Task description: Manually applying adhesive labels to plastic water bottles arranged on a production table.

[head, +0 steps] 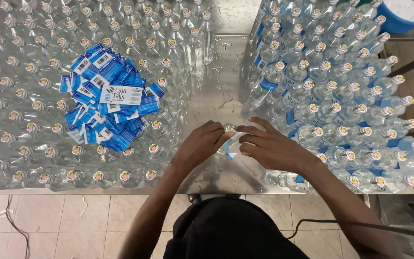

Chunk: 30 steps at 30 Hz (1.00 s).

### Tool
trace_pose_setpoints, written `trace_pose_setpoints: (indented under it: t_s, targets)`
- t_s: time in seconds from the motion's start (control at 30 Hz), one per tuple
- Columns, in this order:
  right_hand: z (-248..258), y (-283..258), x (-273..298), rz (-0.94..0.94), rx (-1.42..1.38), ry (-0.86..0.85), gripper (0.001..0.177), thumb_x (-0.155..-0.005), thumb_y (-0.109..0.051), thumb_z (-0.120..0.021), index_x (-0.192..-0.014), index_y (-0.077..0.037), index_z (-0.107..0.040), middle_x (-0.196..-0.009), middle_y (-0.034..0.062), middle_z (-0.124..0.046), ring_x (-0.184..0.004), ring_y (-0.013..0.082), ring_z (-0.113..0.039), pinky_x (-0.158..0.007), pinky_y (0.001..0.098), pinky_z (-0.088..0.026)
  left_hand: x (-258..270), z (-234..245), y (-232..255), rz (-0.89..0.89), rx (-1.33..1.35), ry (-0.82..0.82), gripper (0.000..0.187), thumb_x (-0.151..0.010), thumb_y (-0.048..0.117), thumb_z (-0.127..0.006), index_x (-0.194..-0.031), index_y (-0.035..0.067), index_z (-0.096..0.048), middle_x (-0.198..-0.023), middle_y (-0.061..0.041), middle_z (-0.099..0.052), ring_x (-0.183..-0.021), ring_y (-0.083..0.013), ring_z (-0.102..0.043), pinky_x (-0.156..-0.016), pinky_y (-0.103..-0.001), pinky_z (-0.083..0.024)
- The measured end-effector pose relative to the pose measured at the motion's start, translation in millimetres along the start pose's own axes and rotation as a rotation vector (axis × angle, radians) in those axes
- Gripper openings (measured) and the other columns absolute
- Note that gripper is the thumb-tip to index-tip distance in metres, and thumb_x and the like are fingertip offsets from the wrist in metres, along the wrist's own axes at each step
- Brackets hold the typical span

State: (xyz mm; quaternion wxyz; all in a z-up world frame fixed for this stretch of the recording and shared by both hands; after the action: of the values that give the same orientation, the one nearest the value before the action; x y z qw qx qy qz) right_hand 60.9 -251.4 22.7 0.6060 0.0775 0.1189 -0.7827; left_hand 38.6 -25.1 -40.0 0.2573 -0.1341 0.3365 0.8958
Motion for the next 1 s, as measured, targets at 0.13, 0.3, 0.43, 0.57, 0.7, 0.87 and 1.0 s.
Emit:
trace_pose_setpoints:
  t_s: [0.13, 0.3, 0.43, 0.57, 0.7, 0.87, 1.0]
  targets:
    - [-12.8, 7.6, -0.2, -0.002, 0.085, -0.008, 0.01, -0.103, -0.02, -0.072, -0.103, -0.013, -0.065, -0.111, 0.0055, -0.075, -0.141, 0.0291, -0.061, -0.124, 0.06, -0.037, 10.4, -37.7, -26.1, 0.001, -0.337, 0.084, 0.047, -0.116, 0.037, -0.061, -0.08, 0.008, -0.072, -0.083, -0.007, -0.068, -0.081, -0.0221, -0.073, -0.068, -0.031, -0.059]
    - [-30.8, 22.7, 5.7, -0.166, 0.062, -0.117, 0.01, -0.105, -0.029, -0.067, -0.107, -0.019, -0.066, -0.128, 0.0045, -0.071, -0.154, 0.0335, -0.048, -0.127, 0.063, -0.035, 2.1, -39.5, -16.3, 0.167, -0.512, 0.009, 0.034, -0.109, 0.024, -0.067, -0.078, 0.009, -0.07, -0.086, -0.006, -0.062, -0.082, -0.0251, -0.069, -0.074, -0.04, -0.058]
    - [-58.7, 36.1, 8.7, -0.224, 0.018, -0.167, 0.01, -0.106, -0.03, -0.066, -0.111, -0.022, -0.069, -0.131, 0.0038, -0.07, -0.156, 0.0344, -0.046, -0.128, 0.0628, -0.035, -5.1, -69.7, -38.1, 0.271, -0.576, -0.204, 0.024, -0.099, 0.01, -0.071, -0.076, 0.01, -0.067, -0.084, -0.004, -0.059, -0.078, -0.0232, -0.065, -0.075, -0.042, -0.057]
    - [-86.5, 44.4, 14.9, -0.276, -0.074, -0.151, 0.018, -0.108, -0.033, -0.064, -0.114, -0.017, -0.07, -0.121, 0.0075, -0.071, -0.153, 0.0361, -0.05, -0.124, 0.0611, -0.039, -12.4, -69.7, -45.1, 0.357, -0.245, -0.231, 0.006, -0.105, 0.007, -0.062, -0.107, 0.009, -0.067, -0.106, -0.013, -0.067, -0.098, -0.0344, -0.075, -0.081, -0.047, -0.059]
    - [-98.9, 37.9, 22.5, -0.403, -0.254, -0.007, 0.021, -0.11, -0.03, -0.066, -0.113, -0.01, -0.071, -0.121, 0.0137, -0.075, -0.148, 0.0415, -0.056, -0.118, 0.0619, -0.046, -10.3, -46.7, -37.1, 0.599, 0.346, -0.22, 0.018, -0.111, 0.008, -0.044, -0.128, 0.012, -0.048, -0.141, -0.025, -0.068, -0.136, -0.0482, -0.065, -0.11, -0.062, -0.051]
    - [-138.2, 20.9, 38.0, -0.44, -0.122, 0.185, 0.027, -0.107, -0.033, -0.072, -0.126, -0.014, -0.072, -0.14, 0.0129, -0.069, -0.15, 0.0414, -0.054, -0.117, 0.0562, -0.048, -4.3, -61.9, -41.1, 0.629, 0.424, -0.151, 0.02, -0.115, 0.012, -0.039, -0.135, 0.013, -0.041, -0.138, -0.026, -0.072, -0.126, -0.0503, -0.07, -0.102, -0.064, -0.054]
    - [-178.1, -2.6, 57.3, -0.442, -0.008, 0.34, 0.04, -0.104, -0.018, -0.073, -0.142, -0.011, -0.062, -0.16, 0.0177, -0.057, -0.151, 0.0426, -0.051, -0.119, 0.0523, -0.05, 1.8, -70.2, -37.0, 0.622, 0.416, -0.132, 0.03, -0.121, 0.023, -0.037, -0.143, 0.011, -0.051, -0.134, -0.028, -0.074, -0.12, -0.0506, -0.073, -0.1, -0.065, -0.058]
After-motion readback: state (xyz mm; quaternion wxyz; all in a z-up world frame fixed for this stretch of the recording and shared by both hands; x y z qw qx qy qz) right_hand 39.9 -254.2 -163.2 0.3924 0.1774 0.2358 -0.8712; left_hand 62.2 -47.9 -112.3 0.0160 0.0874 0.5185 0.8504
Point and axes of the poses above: each hand's wrist, its own x-axis away from the middle knuckle, its own z-axis out of the back of the hand, y = z × x, the point moved 2 cm from there along -x, towards the middle knuckle
